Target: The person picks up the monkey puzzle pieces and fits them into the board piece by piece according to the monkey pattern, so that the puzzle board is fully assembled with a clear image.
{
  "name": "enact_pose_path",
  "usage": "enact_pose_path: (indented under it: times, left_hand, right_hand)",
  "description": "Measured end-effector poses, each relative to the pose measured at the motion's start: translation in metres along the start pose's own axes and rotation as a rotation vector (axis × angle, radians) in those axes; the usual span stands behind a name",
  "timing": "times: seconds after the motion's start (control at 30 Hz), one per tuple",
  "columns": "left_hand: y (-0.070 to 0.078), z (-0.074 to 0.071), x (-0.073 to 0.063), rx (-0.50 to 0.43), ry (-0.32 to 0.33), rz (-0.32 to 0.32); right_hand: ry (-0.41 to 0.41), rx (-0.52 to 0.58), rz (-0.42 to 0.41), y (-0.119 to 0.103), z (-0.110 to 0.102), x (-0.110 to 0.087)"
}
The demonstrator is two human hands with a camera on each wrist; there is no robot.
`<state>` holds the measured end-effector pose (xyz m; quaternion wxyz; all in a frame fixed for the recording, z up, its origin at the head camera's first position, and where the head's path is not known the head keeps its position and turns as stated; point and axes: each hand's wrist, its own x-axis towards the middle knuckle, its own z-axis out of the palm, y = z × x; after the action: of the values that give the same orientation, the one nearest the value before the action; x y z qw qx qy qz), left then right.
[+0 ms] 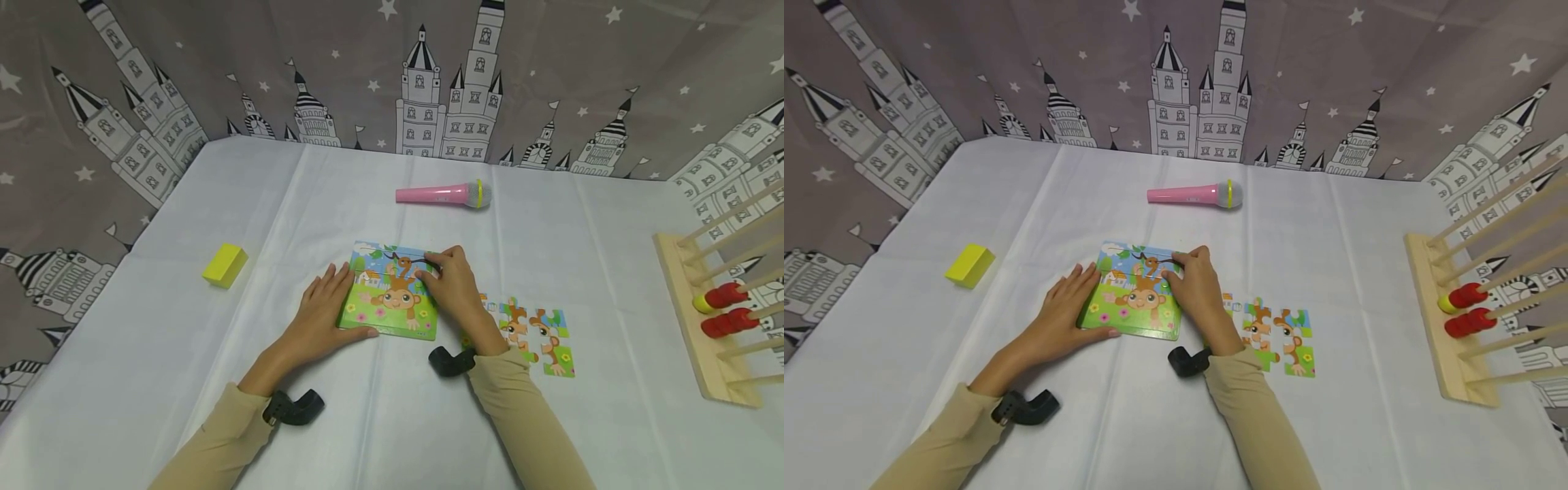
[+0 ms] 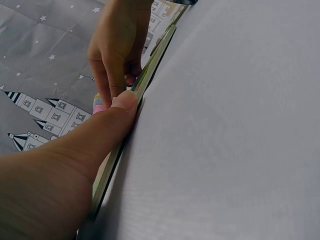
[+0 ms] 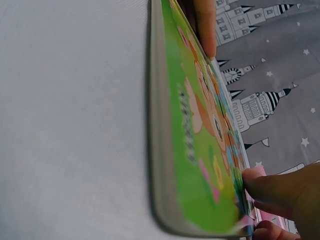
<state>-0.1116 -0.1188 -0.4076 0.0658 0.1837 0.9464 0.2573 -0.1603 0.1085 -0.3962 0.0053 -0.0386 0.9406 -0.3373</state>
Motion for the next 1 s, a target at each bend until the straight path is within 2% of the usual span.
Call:
enact_pose_path:
  times: [0.63,0.83,1.0]
  left_hand:
    - [-0.001,0.001,0.0,0.001,0.0,-0.001]
    - [-0.001,0.001,0.0,-0.001,-0.005,-0.001]
    - [-0.001,0.002,0.0,0.007,0.007,0.003]
  right_hand:
    - [-0.021,0.019,-0.014,0.002,-0.001,-0.001]
    - [-0.049,0.02,-0.012,0.002,-0.012,-0.003]
    - [-0.126,-0.015,0.005,-0.001,-0.028,-0.01]
